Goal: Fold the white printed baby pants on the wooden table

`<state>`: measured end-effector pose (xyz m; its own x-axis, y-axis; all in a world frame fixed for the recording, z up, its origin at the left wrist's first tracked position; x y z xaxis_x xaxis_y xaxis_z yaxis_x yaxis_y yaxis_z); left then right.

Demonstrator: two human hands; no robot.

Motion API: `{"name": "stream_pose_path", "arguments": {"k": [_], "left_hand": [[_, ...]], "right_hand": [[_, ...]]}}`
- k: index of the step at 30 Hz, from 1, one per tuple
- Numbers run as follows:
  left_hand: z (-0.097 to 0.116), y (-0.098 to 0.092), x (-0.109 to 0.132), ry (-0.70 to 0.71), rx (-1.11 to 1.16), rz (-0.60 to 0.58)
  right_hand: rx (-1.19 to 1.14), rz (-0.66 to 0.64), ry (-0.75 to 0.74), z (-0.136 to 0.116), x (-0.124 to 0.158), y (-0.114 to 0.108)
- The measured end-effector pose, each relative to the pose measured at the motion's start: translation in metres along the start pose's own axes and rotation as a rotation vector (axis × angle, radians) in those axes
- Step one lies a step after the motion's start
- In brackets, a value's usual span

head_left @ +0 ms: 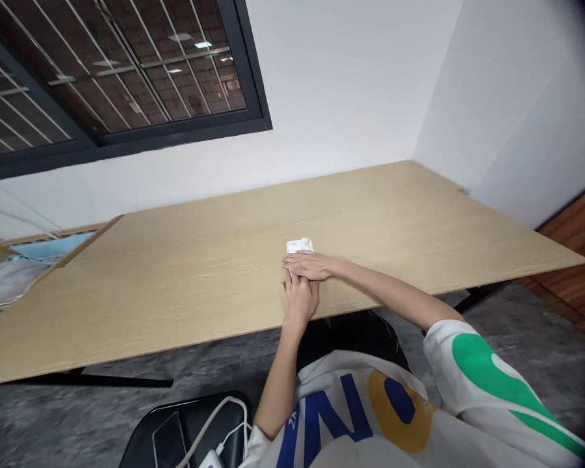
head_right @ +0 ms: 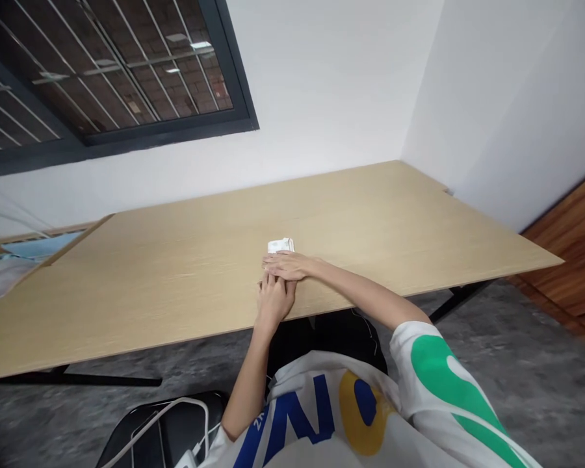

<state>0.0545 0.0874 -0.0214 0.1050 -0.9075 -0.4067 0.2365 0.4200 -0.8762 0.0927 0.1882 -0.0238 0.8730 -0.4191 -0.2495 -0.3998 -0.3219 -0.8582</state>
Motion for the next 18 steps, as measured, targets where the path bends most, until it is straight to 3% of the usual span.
{"name": "stream_pose_path", "arguments": {"k": [10, 14, 18], "left_hand": [[0.0, -0.001, -0.001, 0.001, 0.002, 0.017], [-0.014, -0.01, -0.011, -0.053, 0.124, 0.0], [-0.041, -0.018, -0.031, -0.233, 0.111, -0.005]], "right_hand": [[0.163, 0.08, 0.193, 0.065, -0.003, -0.035], [0.23, 0.212, 0.293, 0.072, -0.002, -0.052], [0.297, 0.378, 0.353, 0.061, 0.002, -0.07]]}}
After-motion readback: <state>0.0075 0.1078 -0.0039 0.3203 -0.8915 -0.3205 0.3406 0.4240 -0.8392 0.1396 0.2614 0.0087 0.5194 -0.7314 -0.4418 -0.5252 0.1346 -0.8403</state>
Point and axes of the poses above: each hand's wrist, its own x-axis away from the middle knuckle, its own y-axis out of the palm, z = x × y, the point moved 7 cm from there along -x, towards the middle knuckle, and after that the axes turned 10 degrees about z, right-handed, at the moved point
